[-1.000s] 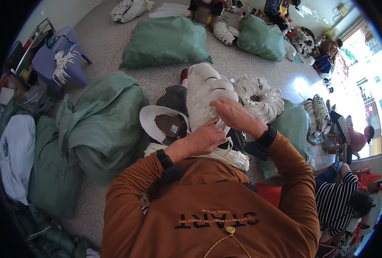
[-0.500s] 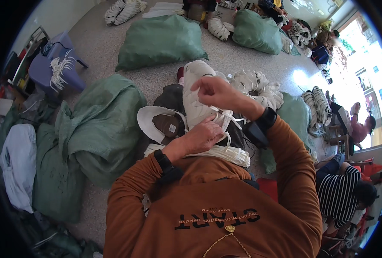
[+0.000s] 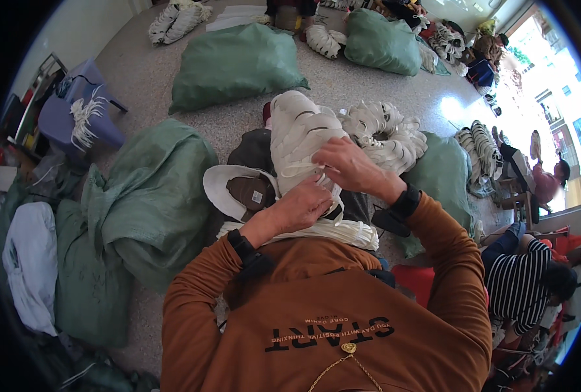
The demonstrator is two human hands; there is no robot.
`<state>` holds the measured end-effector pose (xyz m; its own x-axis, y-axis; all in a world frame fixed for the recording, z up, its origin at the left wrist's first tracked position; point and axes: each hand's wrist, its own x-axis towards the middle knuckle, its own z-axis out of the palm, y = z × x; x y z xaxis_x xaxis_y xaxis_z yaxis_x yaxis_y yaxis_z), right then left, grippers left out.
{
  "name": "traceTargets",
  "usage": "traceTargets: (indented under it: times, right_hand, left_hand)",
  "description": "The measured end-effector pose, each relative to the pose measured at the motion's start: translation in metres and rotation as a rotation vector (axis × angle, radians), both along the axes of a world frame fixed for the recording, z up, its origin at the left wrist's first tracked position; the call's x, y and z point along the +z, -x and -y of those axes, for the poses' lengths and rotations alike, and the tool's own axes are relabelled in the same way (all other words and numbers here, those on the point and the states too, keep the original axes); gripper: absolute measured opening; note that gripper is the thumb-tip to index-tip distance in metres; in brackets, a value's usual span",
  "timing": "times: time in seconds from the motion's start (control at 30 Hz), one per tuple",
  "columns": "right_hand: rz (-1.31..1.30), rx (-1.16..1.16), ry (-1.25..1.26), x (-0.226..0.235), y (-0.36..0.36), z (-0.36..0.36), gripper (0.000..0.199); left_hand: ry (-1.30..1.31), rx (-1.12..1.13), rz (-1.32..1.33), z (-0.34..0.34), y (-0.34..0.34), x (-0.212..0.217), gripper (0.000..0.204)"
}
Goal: The person threads a white shoelace through the eyelets of a white sneaker held in their lap. They pull the lace ends to tighten the fit and adjust the loops, repeating the process to secure the laces on the shoe.
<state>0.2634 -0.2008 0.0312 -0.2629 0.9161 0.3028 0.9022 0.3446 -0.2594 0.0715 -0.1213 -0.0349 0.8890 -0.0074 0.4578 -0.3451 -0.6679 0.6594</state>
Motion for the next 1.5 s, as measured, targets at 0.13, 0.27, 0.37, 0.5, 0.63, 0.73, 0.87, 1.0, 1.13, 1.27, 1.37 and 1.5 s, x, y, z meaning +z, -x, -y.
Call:
traceTargets:
  times: [0.13,0.27,0.37,0.5,0.63,0.73,0.87,1.0,1.13,1.27,1.37,1.5]
  right_hand:
    - [0.143,-0.054,0.025,-0.013,0.004,-0.007,0.026]
    - [0.250,-0.021,0.007,-0.008,0.011,-0.013,0.029]
    - [0.254,-0.004,0.035,-0.008,0.011,-0.012,0.031]
    - [0.239,0.007,0.007,-0.010,0.013,-0.016,0.030]
    - [0.221,0.039,0.015,-0.012,0.011,-0.018,0.026]
    - [0.216,0.048,0.086,-0.012,0.009,-0.021,0.025]
    - [-0.245,-0.071,0.407,0.010,0.013,-0.038,0.028]
    - [-0.443,-0.042,0.102,0.034,-0.004,-0.050,0.028]
    - [-0.185,-0.409,-0.447,0.000,-0.039,-0.032,0.035]
    - [-0.427,-0.697,-0.168,-0.032,-0.027,-0.015,0.034]
    - [-0.409,-0.615,-0.215,-0.027,-0.011,-0.037,0.033]
    - [-0.429,-0.421,-0.325,-0.019,0.007,-0.080,0.017]
  left_hand:
    - [0.024,0.004,0.014,0.001,0.000,0.004,0.007]
    - [0.043,0.045,0.079,0.003,-0.001,0.003,0.004]
    - [0.042,0.032,0.049,0.004,0.000,0.005,0.003]
    - [0.017,0.004,-0.059,-0.001,0.000,-0.001,0.004]
    - [0.015,-0.004,-0.034,0.000,0.000,0.002,0.007]
    - [0.007,-0.016,-0.038,-0.001,-0.001,0.001,0.010]
    - [0.043,0.000,-0.093,0.001,0.000,0.002,0.011]
    - [0.062,0.024,-0.136,0.000,0.002,0.004,0.013]
    - [0.141,0.006,-0.135,0.000,-0.001,0.004,0.015]
    - [0.224,0.025,-0.156,0.001,0.001,0.032,0.019]
    - [0.715,0.016,-0.287,0.011,0.014,0.071,0.025]
    - [1.388,-0.088,-0.153,0.009,0.038,0.071,0.031]
